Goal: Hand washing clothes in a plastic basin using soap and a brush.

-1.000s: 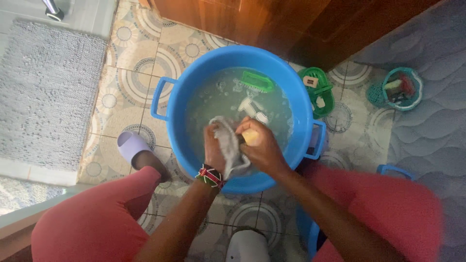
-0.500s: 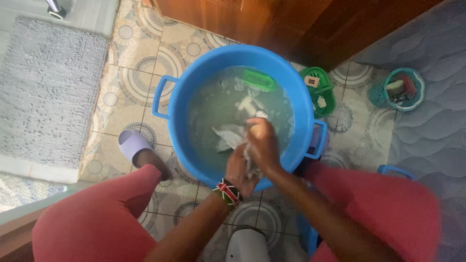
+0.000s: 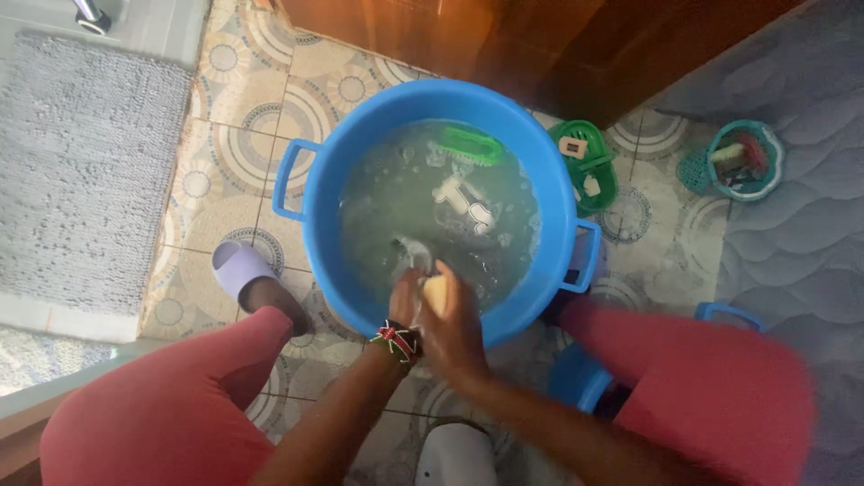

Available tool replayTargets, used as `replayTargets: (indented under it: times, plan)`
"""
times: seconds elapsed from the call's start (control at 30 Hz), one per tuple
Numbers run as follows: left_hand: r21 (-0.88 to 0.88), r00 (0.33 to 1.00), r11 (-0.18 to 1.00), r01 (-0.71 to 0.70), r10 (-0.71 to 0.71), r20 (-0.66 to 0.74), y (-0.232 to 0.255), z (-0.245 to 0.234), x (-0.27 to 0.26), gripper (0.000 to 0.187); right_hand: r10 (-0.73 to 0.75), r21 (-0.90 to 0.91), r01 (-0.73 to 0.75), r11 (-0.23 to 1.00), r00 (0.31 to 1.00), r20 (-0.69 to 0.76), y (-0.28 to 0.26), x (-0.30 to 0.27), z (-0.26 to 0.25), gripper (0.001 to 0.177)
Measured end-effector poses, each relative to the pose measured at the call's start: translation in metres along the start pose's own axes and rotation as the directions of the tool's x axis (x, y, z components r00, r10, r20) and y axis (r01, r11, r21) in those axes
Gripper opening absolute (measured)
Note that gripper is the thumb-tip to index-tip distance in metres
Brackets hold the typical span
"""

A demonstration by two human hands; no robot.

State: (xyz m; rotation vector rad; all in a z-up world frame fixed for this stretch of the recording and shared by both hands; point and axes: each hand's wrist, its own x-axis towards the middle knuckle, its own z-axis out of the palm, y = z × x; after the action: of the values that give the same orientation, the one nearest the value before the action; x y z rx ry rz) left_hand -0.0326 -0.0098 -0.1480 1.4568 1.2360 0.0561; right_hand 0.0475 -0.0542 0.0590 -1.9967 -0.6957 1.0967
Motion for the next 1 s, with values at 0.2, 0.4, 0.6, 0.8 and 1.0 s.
replayTargets:
  times: [0.2, 0.4, 0.6, 0.8, 1.0]
  plan:
    - [-0.289, 0.981, 0.940, -0.180, 0.194, 0.021, 0.075, 0.005, -0.054, 0.032, -0.122, 0.056, 0.143, 0.988, 0.952, -0.281, 0.037, 0.083, -0.022, 0.048]
    - [-0.703, 0.989, 0.696, 0.145, -0.131, 0.075, 0.055, -0.010, -0.017, 0.039, 0.299, 0.133, -0.285, 0.949, 0.949, -0.102, -0.040, -0.010, -0.008, 0.069]
    - [-0.493, 0.961, 0.827, -0.270, 0.263, -0.084, 0.055, -0.010, -0.035, 0.031, -0.203, -0.119, 0.189, 0.975, 0.973, -0.112, -0.024, -0.012, -0.007, 0.067]
    - [0.208, 0.884, 0.865, -0.457, 0.467, 0.001, 0.030, 0.039, -0.027, 0.029, -0.307, -0.205, 0.251, 0.946, 0.898, -0.316, 0.069, 0.096, -0.024, 0.040]
    - [-0.205, 0.906, 0.884, -0.420, 0.396, -0.147, 0.101, -0.030, -0.047, 0.048, -0.062, -0.068, 0.052, 0.996, 0.986, -0.156, -0.037, 0.007, -0.022, 0.048]
